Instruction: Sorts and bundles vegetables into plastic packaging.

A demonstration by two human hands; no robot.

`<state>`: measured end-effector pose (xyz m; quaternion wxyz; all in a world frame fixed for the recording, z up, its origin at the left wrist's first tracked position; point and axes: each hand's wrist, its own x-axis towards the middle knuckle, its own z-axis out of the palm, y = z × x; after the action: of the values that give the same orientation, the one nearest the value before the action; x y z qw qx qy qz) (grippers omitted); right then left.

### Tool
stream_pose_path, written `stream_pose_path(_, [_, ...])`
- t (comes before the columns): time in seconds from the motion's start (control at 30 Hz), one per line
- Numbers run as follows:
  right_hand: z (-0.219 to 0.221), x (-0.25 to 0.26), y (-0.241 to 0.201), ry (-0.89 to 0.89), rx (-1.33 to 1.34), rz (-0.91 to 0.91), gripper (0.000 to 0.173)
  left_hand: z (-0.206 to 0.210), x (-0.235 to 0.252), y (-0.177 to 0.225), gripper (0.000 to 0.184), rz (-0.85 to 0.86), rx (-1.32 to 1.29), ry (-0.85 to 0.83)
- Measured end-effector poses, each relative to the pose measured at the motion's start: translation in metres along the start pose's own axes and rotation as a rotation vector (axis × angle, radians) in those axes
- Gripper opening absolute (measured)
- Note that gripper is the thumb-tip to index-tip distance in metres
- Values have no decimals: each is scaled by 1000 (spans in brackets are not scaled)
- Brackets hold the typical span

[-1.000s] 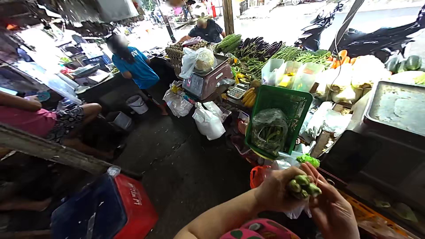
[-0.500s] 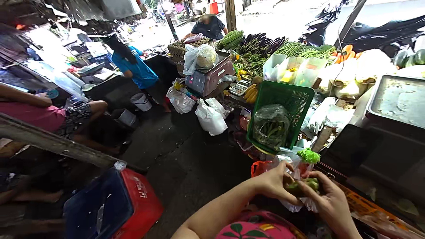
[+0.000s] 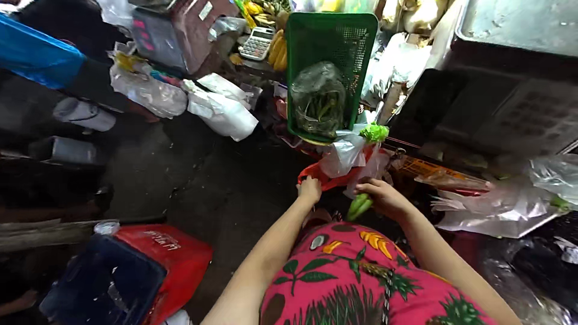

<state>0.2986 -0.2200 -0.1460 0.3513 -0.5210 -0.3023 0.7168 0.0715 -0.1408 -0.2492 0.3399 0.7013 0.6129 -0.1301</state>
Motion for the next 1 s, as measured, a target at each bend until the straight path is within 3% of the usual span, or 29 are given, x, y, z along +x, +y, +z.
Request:
stream_pose_path(0.07, [19,17,-4,48,-60,60,31,-2,-7,-7,36,-43,31,-95])
stream_pose_path(0.2, [35,62,-5,131,-589,-59,36,-5,-31,-16,94,-97,11,-171])
stream_pose_path(0.27, [41,80,-5,152,-902,-95,47,-20,-53,-13,109,-134,-28,-131])
stream_pose_path(0.33, [45,90,-13,110,-1250,50,56,-42,-74,-6,117,-185,-48,-106])
stream_pose_path(0.4, [49,89,-13,166,-1437,216,51,-61,-88,0,120,-229,-42,-120])
stream_pose_path(0.5, [52,89,-5,340,-1462,189,42,-83,-99,-2,115,-245,-15,-119])
stream_pose_path(0.6, [65,76,-11,332,-1458,139,36,-99,-100,-11,97,-249,23,-113])
stream_pose_path(0.7, [76,74,-45,-79,-1532,131,45,-112,-94,-20,83,-232,36,-130])
stream_pose_path(0.77, [82,70,-76,-344,-1420,-9,45,-114,-86,-23,80,-207,37,-138])
stream_pose_path(0.8, [86,67,-94,-383,-1316,-103,40,-114,-79,-25,79,-176,27,-133])
stream_pose_path(0.9, [93,72,-154,-140,-1188,-308,39,-117,-49,-41,80,7,-50,-136])
stream_pose_path(1.0, [86,105,-199,213,-1290,-264,32,-136,-35,-56,76,248,-203,-163])
